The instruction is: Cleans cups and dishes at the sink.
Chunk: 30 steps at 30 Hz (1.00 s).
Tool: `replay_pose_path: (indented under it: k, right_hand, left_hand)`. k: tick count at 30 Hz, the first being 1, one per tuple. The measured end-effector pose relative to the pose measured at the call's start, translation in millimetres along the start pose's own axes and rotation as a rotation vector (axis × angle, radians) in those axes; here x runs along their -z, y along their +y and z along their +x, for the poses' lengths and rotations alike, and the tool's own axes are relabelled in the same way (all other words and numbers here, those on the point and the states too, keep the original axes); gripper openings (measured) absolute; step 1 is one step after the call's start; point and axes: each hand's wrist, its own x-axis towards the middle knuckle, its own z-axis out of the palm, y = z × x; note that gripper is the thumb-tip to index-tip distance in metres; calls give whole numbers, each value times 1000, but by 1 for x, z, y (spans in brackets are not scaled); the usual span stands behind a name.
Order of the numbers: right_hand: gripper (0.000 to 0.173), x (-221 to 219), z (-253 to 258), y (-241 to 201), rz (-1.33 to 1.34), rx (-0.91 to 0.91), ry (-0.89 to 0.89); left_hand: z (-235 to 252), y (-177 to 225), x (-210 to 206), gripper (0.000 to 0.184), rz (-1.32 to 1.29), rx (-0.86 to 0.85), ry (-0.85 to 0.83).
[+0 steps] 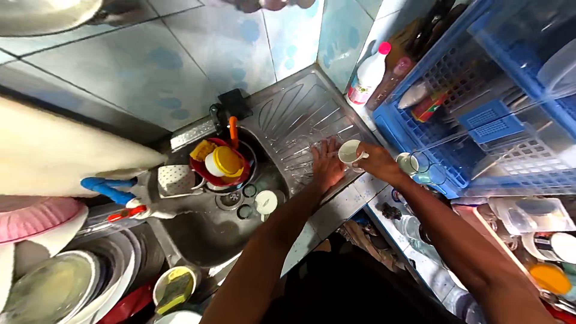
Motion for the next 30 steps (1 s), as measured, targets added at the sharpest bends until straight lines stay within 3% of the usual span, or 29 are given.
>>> replay_pose_path:
  k: [4, 8, 12, 13, 16, 21, 23, 26, 30]
  right_hand:
    - [25, 6, -24, 13, 51, -46, 105]
    - [26, 11, -40, 29, 81, -56, 164]
    - [28, 17, -47, 30, 133, -142, 154]
    - [28, 19, -46, 30, 142, -156, 149]
    - [28, 19, -35, 31, 165, -169, 133]
    - [29, 23, -3, 22, 34, -154, 90]
    - [30, 27, 17, 11, -45, -159, 49]
    - [27, 32, 48, -12, -166, -153, -32]
    - [26, 31, 89, -41, -294, -138, -118]
  left_hand:
    - [20, 29, -18, 79, -126, -123, -16]
    - [45, 44, -30, 72, -272, -350, 8]
    - [78, 51, -34, 102, -117, -437, -100]
    - [88, 48, -32, 102, -56, -432, -106]
    - [120, 13, -27, 72, -16, -332, -39]
    - [151, -58, -2, 80, 34, -24, 34]
    - [135, -53, -1, 81, 24, 13, 33]
    - [98, -30, -2, 80, 6, -106, -28]
    - [124, -55, 11, 80, 41, -45, -62]
